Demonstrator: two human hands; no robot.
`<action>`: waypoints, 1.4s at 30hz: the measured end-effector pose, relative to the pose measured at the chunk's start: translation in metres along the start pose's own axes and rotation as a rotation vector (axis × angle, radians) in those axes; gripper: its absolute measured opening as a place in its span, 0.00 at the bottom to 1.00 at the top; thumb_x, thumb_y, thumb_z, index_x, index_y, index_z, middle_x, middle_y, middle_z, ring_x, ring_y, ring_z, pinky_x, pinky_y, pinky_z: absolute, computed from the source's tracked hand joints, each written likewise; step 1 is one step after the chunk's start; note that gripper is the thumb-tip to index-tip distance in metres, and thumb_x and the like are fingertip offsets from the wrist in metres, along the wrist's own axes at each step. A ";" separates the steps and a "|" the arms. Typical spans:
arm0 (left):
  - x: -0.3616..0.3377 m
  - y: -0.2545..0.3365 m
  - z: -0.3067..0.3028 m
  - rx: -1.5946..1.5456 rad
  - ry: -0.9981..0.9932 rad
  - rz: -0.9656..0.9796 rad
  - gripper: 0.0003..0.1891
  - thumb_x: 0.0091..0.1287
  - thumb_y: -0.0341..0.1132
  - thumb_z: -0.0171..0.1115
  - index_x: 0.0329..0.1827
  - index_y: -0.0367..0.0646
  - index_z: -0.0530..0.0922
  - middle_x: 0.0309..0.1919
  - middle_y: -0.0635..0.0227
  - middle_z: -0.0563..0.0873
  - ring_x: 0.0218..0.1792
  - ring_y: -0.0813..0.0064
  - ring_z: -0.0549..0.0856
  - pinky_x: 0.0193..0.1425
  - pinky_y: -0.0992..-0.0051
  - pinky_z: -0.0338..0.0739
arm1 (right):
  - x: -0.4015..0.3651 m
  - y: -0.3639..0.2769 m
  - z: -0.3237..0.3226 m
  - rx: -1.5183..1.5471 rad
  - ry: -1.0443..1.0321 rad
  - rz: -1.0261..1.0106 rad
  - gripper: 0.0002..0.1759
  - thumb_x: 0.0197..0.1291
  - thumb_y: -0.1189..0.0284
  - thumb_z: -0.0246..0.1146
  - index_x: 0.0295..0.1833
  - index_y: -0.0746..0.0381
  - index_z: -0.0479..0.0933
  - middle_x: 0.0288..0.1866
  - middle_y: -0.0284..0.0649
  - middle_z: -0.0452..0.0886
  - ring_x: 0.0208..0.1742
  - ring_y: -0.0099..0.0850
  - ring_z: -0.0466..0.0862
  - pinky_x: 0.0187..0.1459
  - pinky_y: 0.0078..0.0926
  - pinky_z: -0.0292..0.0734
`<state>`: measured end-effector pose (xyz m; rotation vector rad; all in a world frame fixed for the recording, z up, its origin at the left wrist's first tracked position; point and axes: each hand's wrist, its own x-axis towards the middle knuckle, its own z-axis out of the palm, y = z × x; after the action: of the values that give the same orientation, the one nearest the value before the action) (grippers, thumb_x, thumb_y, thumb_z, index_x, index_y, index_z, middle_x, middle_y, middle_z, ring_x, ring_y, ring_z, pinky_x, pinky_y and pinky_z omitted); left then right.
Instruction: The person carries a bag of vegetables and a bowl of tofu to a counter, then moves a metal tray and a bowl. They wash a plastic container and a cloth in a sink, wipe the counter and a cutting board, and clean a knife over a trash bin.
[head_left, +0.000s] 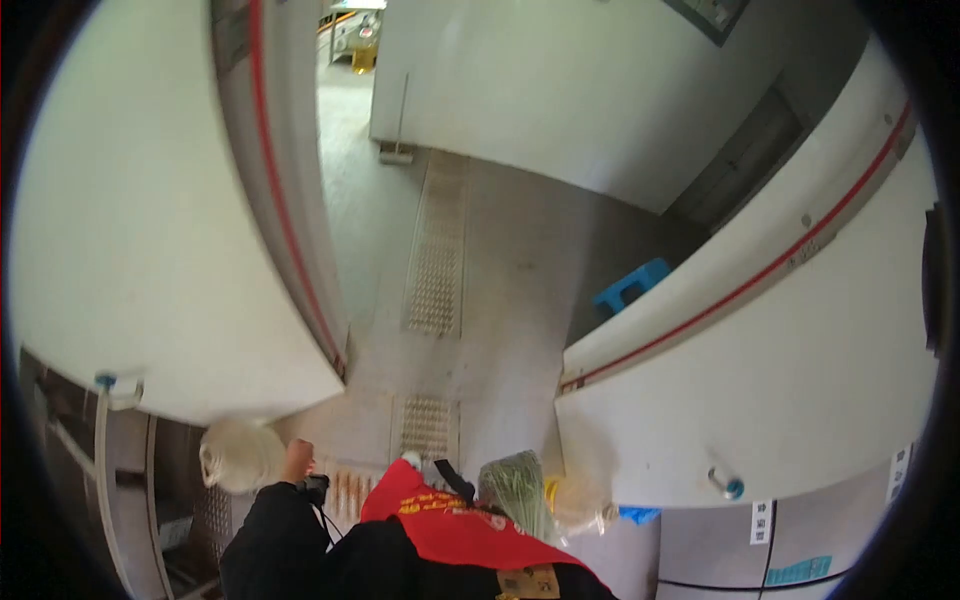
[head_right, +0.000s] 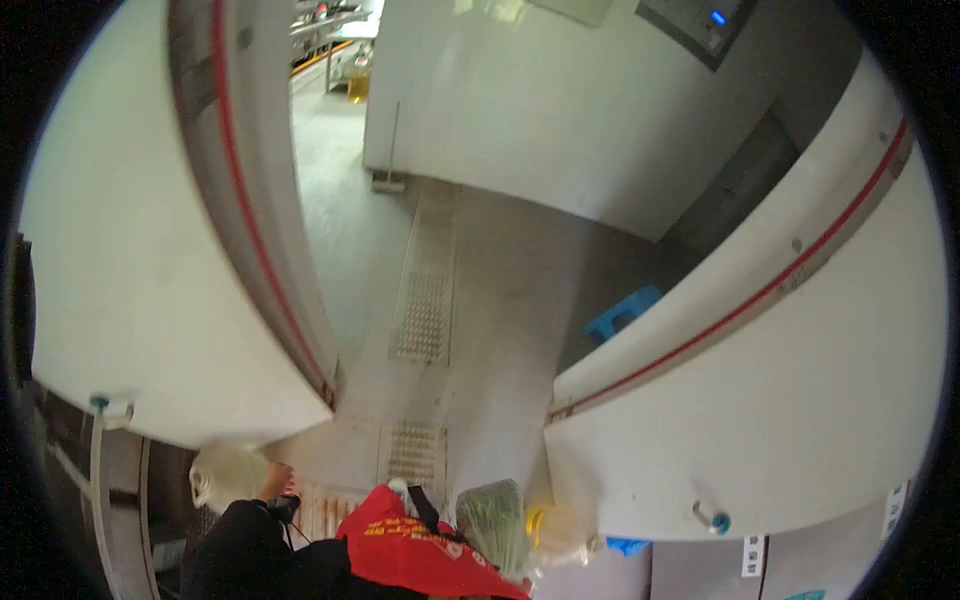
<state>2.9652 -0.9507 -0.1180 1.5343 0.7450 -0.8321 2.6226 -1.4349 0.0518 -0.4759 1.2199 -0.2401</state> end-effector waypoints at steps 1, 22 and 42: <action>0.028 0.022 0.016 0.240 -0.368 0.198 0.05 0.60 0.41 0.46 0.31 0.53 0.70 0.22 0.72 0.71 0.21 0.70 0.75 0.23 0.63 0.71 | 0.008 -0.012 0.016 0.013 0.017 -0.007 0.24 0.55 0.57 0.53 0.52 0.63 0.63 0.39 0.43 0.71 0.34 0.33 0.74 0.34 0.25 0.76; 0.107 0.309 0.215 0.254 0.219 0.110 0.12 0.53 0.39 0.54 0.24 0.38 0.79 0.18 0.60 0.79 0.19 0.67 0.80 0.24 0.66 0.75 | 0.278 -0.323 0.556 -0.535 -0.408 0.106 0.24 0.55 0.57 0.53 0.51 0.62 0.64 0.39 0.42 0.71 0.33 0.33 0.74 0.32 0.25 0.75; 0.249 0.690 0.172 -0.299 0.293 0.198 0.10 0.58 0.38 0.54 0.37 0.42 0.76 0.29 0.67 0.80 0.24 0.75 0.80 0.21 0.76 0.72 | 0.328 -0.285 0.998 -0.706 -0.537 0.198 0.24 0.54 0.56 0.54 0.51 0.62 0.64 0.39 0.42 0.72 0.33 0.33 0.75 0.31 0.24 0.75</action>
<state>3.6596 -1.2013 0.0332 1.4433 0.8696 -0.3335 3.6914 -1.6041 0.1727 -0.9506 0.7829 0.4852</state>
